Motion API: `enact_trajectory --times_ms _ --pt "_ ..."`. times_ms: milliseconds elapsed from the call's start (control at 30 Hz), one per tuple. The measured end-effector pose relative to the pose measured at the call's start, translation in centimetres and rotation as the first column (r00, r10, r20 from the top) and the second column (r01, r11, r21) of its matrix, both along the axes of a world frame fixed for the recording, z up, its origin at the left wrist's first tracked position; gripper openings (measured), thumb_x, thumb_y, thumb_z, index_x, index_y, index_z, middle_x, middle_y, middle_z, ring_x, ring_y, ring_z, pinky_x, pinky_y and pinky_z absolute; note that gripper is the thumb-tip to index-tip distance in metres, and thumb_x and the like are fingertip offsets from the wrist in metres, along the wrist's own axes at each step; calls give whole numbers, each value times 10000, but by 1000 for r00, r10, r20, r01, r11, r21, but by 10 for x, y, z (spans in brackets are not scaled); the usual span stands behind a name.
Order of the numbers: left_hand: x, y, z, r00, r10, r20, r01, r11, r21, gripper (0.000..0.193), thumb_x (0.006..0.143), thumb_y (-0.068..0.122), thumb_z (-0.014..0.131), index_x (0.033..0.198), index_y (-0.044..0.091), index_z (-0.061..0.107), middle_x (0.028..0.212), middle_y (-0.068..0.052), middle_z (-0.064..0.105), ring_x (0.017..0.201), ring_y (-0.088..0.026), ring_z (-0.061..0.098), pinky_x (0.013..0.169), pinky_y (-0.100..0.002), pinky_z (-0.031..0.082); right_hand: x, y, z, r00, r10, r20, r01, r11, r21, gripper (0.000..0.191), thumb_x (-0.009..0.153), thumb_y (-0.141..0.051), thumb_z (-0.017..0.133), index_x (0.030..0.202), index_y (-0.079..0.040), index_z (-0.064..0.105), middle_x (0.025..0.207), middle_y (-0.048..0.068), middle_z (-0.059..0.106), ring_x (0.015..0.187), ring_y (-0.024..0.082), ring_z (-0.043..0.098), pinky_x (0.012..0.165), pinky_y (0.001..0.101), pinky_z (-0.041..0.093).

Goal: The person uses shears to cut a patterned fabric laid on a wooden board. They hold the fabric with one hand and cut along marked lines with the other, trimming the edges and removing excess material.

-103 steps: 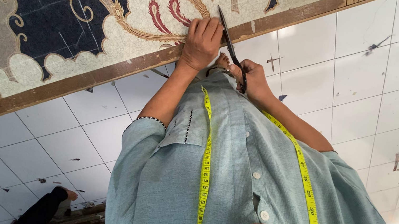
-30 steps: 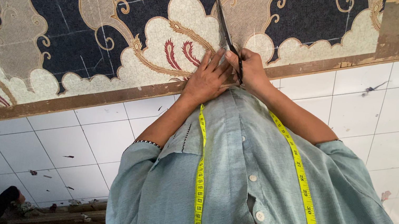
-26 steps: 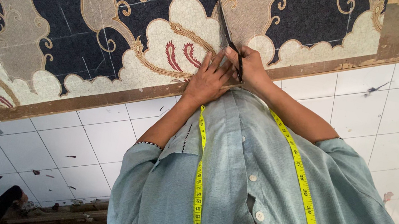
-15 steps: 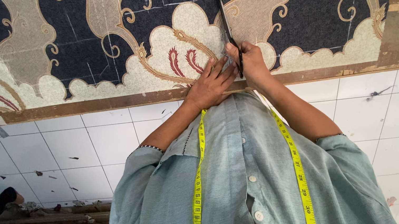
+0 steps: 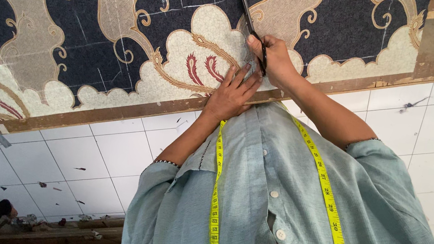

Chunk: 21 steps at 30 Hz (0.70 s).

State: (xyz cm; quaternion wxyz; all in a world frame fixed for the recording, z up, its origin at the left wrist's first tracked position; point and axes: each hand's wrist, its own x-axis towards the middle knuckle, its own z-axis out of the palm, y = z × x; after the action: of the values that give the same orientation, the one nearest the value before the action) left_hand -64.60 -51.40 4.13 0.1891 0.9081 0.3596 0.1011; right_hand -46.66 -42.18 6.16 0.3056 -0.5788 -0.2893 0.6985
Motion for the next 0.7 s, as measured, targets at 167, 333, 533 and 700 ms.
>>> enact_trajectory --times_ms 167,333,533,700 --pt "0 2 -2 1000 -4 -4 4 1000 -2 832 788 391 815 1494 69 514 1593 -125 427 1473 -380 382 1214 -608 278 -4 11 1 1000 9 -12 -10 999 -33 455 929 -470 744 871 -48 583 599 18 538 421 114 500 358 279 389" --pt "-2 3 -3 1000 12 9 -12 1000 -6 852 770 404 829 1490 73 515 1628 -123 407 1476 -369 381 1219 -590 284 -3 16 7 1000 25 -1 -25 999 -41 473 928 -475 761 879 -41 581 611 13 529 438 110 509 361 286 398" --pt "-4 6 -2 1000 3 3 -3 1000 -9 881 759 405 838 1505 79 501 1627 -99 397 1491 -366 366 1222 -583 285 -8 39 4 999 37 38 -37 999 -3 460 937 -473 757 915 -31 631 591 9 543 432 95 492 376 258 375" --pt "-3 9 -3 1000 0 -13 0 1000 8 907 755 408 842 1521 77 485 1639 -99 385 1506 -364 344 1217 -583 287 -11 51 0 999 37 10 -37 999 -4 442 918 -463 767 935 -45 627 584 0 536 412 99 491 365 265 374"
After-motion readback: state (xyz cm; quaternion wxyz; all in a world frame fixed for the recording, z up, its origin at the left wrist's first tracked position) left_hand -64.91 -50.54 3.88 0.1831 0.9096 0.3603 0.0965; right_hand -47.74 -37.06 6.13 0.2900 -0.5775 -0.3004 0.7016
